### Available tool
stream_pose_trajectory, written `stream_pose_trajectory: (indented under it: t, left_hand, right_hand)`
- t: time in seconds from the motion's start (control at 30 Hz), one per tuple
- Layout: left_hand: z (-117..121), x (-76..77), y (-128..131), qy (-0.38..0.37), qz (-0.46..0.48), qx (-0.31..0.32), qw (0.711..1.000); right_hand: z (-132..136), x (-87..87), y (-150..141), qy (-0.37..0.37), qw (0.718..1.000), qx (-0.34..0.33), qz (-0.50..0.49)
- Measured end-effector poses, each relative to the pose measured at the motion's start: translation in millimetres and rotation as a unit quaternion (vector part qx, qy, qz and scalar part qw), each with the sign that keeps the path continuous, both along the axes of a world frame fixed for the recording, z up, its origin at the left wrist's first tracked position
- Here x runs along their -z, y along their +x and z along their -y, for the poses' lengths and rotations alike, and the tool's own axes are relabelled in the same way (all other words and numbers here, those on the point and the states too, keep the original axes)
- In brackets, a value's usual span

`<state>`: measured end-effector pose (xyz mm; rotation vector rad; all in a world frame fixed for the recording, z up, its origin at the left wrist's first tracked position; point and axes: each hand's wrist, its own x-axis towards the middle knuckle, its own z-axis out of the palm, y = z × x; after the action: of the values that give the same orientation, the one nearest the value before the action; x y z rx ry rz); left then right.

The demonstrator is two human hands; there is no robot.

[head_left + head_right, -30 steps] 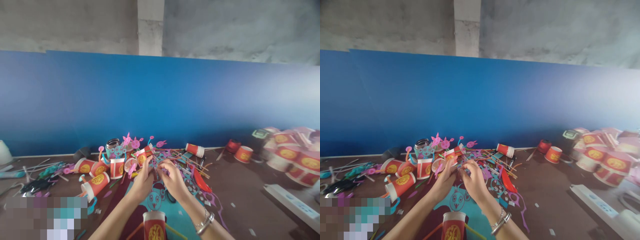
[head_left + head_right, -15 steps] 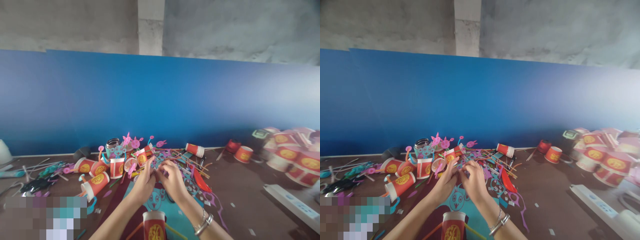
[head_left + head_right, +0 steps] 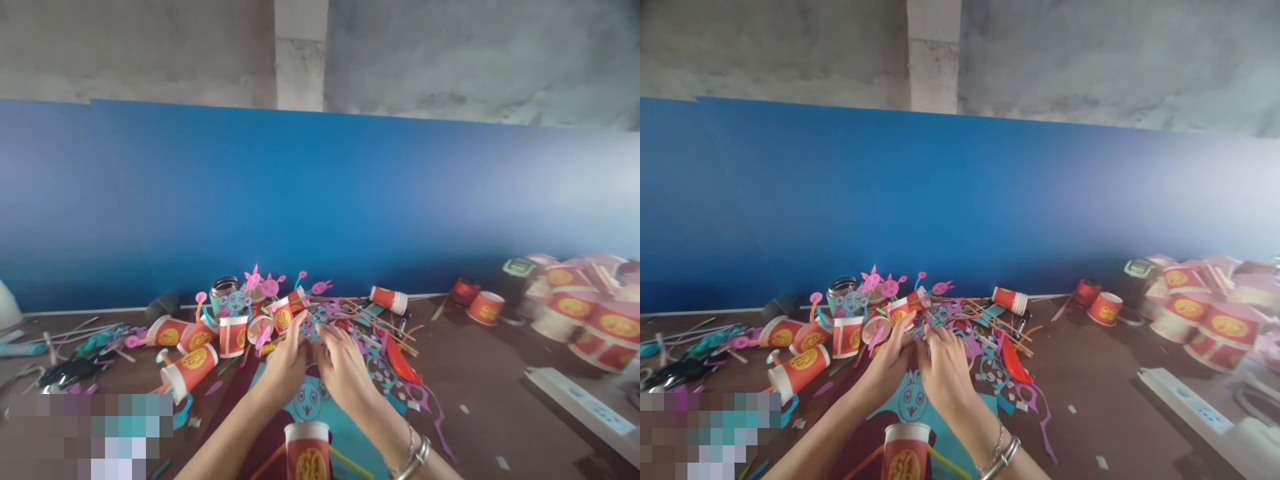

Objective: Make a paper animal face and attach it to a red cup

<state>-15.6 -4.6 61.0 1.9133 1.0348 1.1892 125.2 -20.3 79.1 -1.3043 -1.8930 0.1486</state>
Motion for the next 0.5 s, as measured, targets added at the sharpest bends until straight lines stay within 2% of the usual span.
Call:
stream_pose_trajectory:
  t: [0.1,0.23,0.37,0.5]
  left_hand:
    - [0.6,-1.7,-0.5,-0.024,-0.019,0.002,1.000]
    - [3.3,-5.4,0.4,-0.051,-0.011,0.030,0.998]
    - [5.3,-14.3,3.3,-0.116,0.086,0.040,0.989]
    - [5.4,-21.6,6.8,-0.193,0.158,0.027,0.968]
  right_hand:
    - [-3.5,-0.7,4.0,-0.012,0.999,-0.033,-0.035]
    - [-5.0,-10.4,7.7,-0.034,0.993,-0.082,-0.077]
    - [-5.5,-17.4,9.1,-0.060,0.982,-0.076,-0.161]
    - [-7.9,-17.6,9.8,-0.144,0.947,-0.062,-0.279]
